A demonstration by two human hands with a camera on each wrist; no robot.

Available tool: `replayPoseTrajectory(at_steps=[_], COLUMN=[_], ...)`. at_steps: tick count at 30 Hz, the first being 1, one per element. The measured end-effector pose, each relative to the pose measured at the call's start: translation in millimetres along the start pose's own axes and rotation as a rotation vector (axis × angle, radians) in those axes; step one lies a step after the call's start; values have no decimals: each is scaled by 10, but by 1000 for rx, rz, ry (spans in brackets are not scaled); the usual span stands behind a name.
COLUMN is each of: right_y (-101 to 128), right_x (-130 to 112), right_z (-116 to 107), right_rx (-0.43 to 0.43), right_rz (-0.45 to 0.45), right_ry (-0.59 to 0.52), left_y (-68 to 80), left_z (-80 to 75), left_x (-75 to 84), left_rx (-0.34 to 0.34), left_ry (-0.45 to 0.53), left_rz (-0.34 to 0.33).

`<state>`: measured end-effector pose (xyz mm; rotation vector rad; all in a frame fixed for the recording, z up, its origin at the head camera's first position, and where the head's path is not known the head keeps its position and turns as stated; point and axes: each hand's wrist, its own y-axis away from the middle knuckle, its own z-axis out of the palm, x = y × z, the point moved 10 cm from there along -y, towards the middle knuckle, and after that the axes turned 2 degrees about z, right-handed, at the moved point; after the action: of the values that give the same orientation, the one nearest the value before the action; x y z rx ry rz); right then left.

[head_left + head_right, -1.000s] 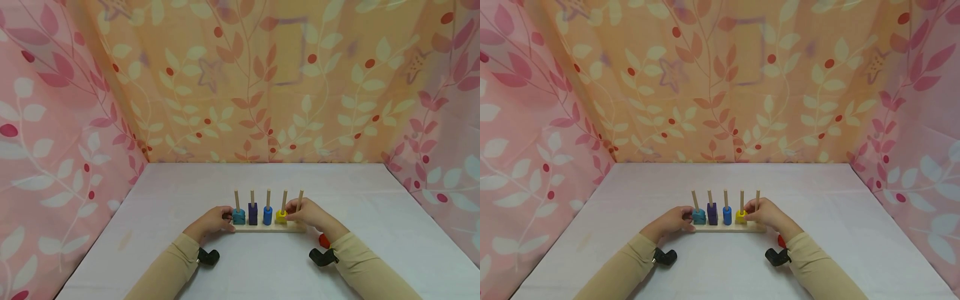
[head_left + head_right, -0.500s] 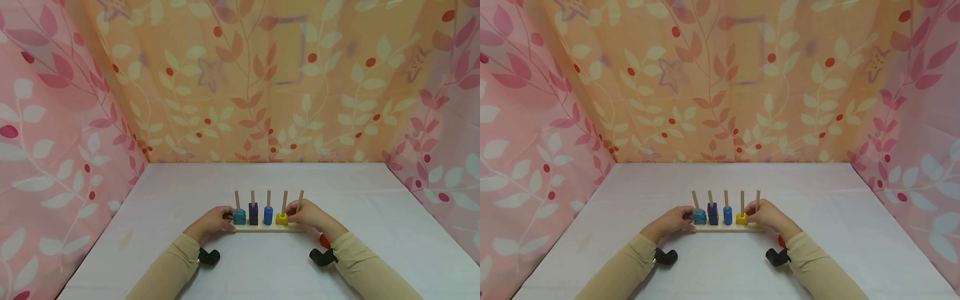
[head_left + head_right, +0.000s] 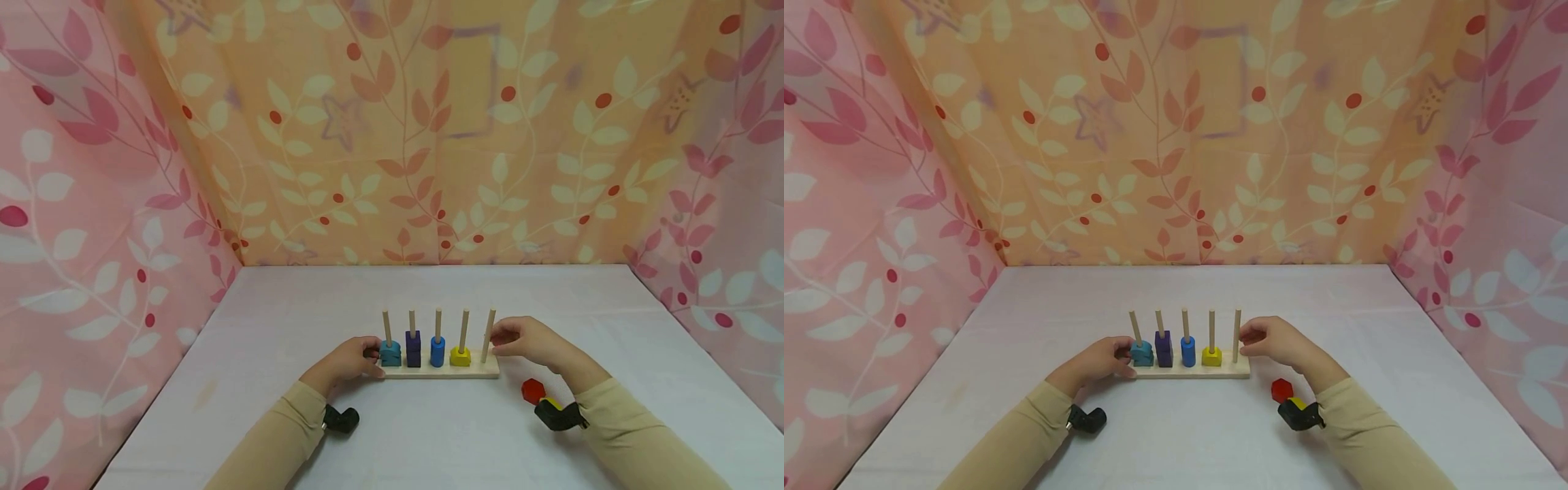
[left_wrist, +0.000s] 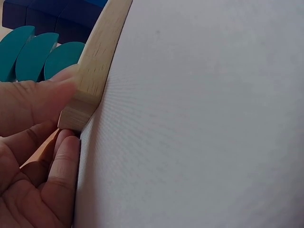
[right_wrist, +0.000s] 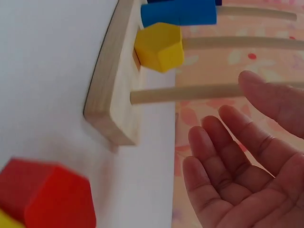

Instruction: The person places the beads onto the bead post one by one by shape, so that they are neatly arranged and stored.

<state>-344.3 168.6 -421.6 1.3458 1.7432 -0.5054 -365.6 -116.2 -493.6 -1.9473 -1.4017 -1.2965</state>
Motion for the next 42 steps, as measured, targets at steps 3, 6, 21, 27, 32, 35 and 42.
replayPoseTrajectory(at_steps=[3,6,21,27,32,35,42], right_y=[87,173,511,544,528,505,478], right_x=[19,49,488,645,738,760,657], right_z=[-76,-129,-161,-80,-34,-12,21], right_rx=[-6,-11,-39,-62,-44,-23,-25], right_rz=[4,10,157,179,207,227,184], right_ry=[-2,-8,4,41,80,105,125], left_y=[5,10,0,7,6,10,-1], left_z=[-5,-9,-3,-6,-7,-9,-7], left_x=[11,17,-23,-2,8,13,-23], left_rx=[0,4,12,5,0,-1,4], left_ry=[-1,-4,-12,-14,-8,-3,1], left_rz=[12,5,-38,-31,-20,-20,-30])
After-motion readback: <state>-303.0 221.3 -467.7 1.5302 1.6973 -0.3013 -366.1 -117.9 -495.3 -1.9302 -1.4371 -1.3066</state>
